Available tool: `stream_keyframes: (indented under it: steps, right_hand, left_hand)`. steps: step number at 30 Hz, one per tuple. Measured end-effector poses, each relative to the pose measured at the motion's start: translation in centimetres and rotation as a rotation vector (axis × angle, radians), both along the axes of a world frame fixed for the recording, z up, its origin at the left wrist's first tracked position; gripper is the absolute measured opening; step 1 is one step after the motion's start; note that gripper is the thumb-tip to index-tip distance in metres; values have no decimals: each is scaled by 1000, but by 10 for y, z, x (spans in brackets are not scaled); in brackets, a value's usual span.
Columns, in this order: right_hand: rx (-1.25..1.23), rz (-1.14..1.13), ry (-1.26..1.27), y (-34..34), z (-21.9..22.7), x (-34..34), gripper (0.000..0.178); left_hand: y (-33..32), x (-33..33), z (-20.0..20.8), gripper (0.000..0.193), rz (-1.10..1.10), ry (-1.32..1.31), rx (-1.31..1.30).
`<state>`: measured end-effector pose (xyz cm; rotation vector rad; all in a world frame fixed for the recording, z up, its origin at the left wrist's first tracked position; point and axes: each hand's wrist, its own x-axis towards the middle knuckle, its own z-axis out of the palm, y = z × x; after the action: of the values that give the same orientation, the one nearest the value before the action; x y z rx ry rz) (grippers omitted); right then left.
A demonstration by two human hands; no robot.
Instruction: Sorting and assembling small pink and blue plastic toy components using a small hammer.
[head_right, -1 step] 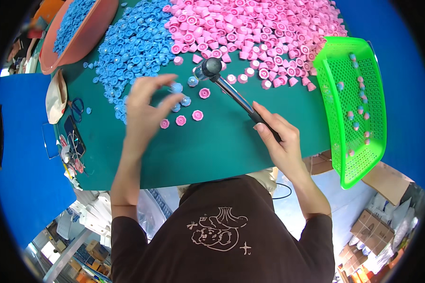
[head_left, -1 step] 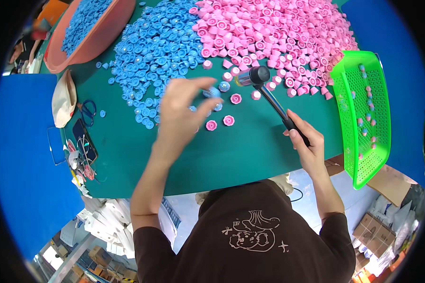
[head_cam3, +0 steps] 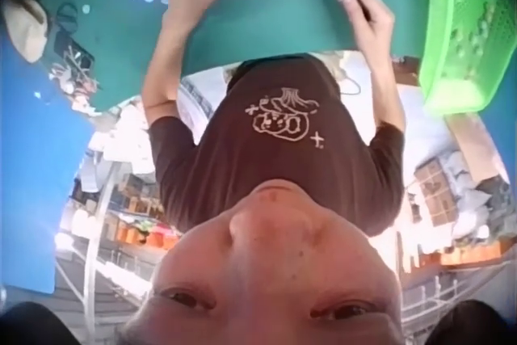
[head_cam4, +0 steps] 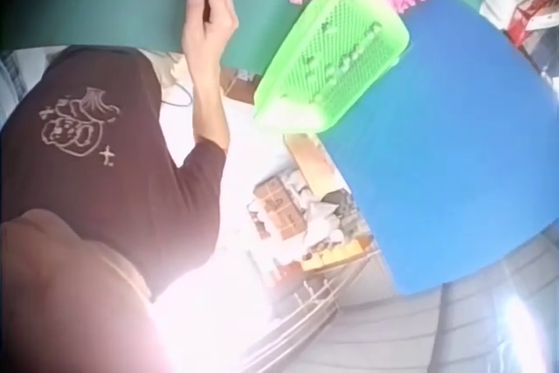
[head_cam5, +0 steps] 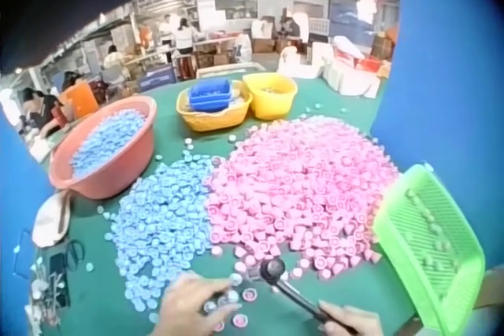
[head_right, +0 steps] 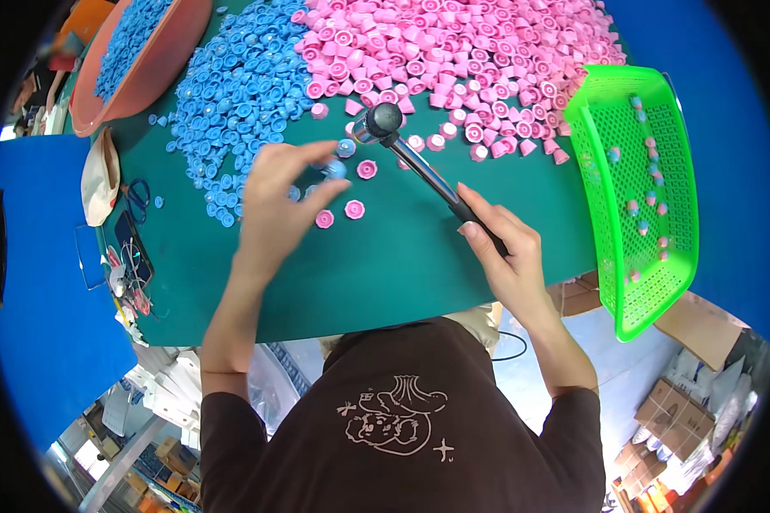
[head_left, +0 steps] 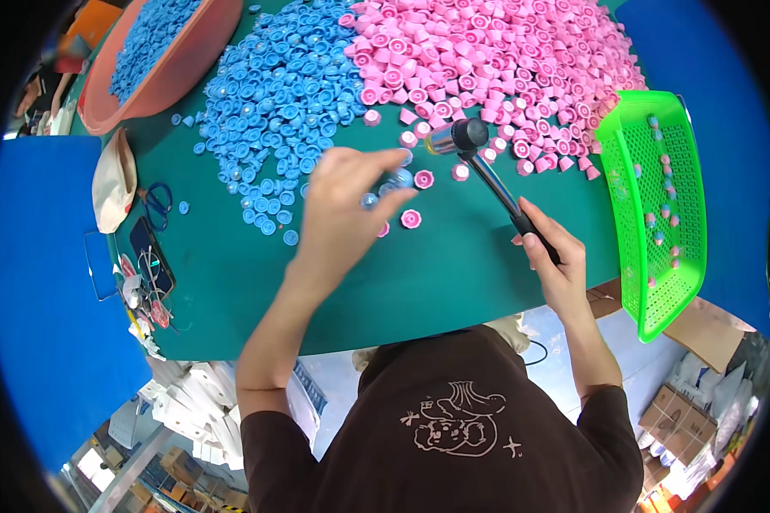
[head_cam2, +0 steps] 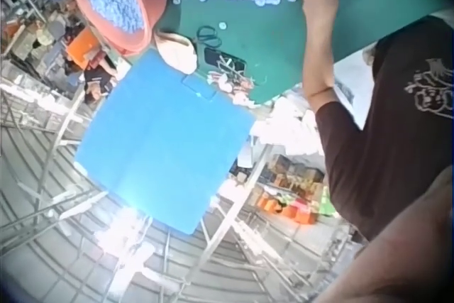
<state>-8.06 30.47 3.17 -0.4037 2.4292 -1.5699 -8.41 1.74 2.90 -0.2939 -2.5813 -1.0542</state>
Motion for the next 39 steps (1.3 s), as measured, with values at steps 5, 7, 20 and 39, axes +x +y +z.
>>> stream_keyframes:
  steps: [5,7,20,39]
  right_hand:
    - [13,-11,-2,13,-4,6,38]
    - [11,-9,-8,16,-4,8,38]
    - [123,82,123,10,11,5,38]
    - [95,46,116,21,-4,7,37]
  left_hand:
    - [26,-3,-14,57,-6,-71,-185]
    - [29,-5,-15,57,17,-67,-215]
    - [28,-4,-14,55,43,-62,-201]
    - [-43,22,9,9,348,-15,-185]
